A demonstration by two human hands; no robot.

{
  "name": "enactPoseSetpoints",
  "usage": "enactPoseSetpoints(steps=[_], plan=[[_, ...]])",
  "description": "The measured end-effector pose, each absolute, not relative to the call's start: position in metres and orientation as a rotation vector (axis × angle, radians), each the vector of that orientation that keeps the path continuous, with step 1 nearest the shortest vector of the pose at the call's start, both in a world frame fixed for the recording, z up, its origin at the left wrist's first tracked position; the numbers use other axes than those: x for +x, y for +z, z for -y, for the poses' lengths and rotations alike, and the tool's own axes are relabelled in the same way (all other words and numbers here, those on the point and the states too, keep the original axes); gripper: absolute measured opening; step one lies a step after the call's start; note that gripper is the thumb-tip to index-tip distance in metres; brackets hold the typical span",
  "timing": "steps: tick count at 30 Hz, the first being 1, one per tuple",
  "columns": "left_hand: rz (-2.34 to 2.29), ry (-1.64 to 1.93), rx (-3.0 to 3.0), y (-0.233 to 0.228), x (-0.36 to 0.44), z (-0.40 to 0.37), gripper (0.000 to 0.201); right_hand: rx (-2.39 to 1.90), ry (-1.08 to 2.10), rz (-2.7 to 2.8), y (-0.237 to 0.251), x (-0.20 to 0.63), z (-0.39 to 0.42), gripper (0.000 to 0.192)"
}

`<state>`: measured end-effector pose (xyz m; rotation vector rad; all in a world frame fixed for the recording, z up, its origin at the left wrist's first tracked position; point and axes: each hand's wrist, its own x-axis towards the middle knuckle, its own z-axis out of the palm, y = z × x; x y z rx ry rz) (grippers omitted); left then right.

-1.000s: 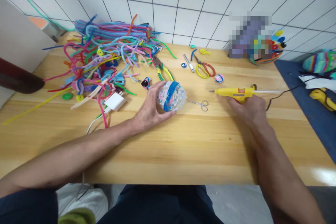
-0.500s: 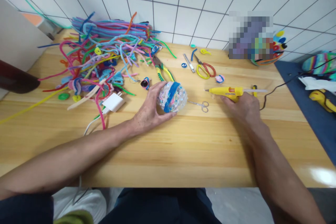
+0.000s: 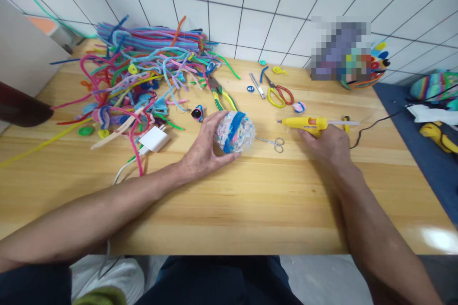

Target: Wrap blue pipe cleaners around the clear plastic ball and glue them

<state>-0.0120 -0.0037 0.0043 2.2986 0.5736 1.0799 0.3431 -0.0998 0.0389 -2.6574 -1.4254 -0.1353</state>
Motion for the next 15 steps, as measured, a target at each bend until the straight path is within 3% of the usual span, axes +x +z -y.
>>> enactPoseSetpoints(steps=[5,15], plan=[[-0.565,1.099,2.271,0.0028,-0.0109,0.0036,0.101,-2.699,-0.146,1.492,0.0374,0.3429,0.0984,0.048],[-0.572,1.071,2.283,0.0037,-0.0122,0.0034,0.1,-2.583,-0.187,1.536,0.037,0.3463,0.1014,0.042]])
